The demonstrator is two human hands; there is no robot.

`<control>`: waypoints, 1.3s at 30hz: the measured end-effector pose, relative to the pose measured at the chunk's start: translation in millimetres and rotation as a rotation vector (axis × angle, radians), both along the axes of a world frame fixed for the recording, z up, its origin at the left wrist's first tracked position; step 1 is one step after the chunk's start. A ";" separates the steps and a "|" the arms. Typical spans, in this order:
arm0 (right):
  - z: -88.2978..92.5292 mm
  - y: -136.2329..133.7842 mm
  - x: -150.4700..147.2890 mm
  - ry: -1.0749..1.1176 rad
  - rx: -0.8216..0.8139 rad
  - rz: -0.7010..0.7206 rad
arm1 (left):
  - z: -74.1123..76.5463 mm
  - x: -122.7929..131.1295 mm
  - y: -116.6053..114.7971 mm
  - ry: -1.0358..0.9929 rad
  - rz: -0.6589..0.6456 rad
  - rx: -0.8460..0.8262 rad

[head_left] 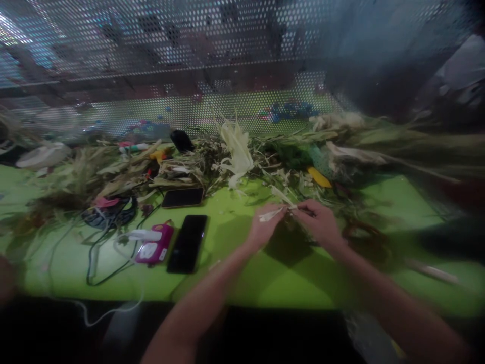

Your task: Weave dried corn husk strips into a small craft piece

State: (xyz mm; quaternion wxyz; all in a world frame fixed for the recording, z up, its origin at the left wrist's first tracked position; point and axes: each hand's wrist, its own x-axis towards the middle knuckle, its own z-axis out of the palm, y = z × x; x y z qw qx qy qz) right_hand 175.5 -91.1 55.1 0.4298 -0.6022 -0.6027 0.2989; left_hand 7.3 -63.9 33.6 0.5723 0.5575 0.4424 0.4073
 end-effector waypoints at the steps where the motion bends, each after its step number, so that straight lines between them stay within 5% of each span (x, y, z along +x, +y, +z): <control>1: 0.9 -0.4 0.7 -0.009 0.008 -0.008 | -0.3 -2.5 1.9 -0.016 -0.026 -0.024; 5: 1.9 -0.2 6.2 -0.113 0.065 -0.014 | 14.5 -27.1 15.2 -0.065 -0.223 -0.135; 9: 0.6 -0.7 8.8 -0.257 0.155 0.035 | 37.5 -50.0 24.8 -0.158 -0.099 0.024; 11: 0.1 -1.9 7.7 -0.310 0.191 0.096 | 41.3 -48.3 23.3 -0.025 -0.072 0.093; 16: -0.4 -4.5 4.5 -0.350 0.252 0.168 | 27.0 -20.0 9.9 0.410 -0.356 0.265; 23: -3.3 1.0 8.7 -0.116 0.096 0.102 | 10.0 -8.8 6.6 0.284 -0.294 0.248; 27: -10.6 9.7 14.6 0.052 0.023 0.140 | 8.7 -7.6 6.4 0.229 -0.375 0.190; 39: -1.0 7.3 11.6 0.172 0.142 -0.028 | 13.7 -6.8 3.8 0.205 -0.508 0.084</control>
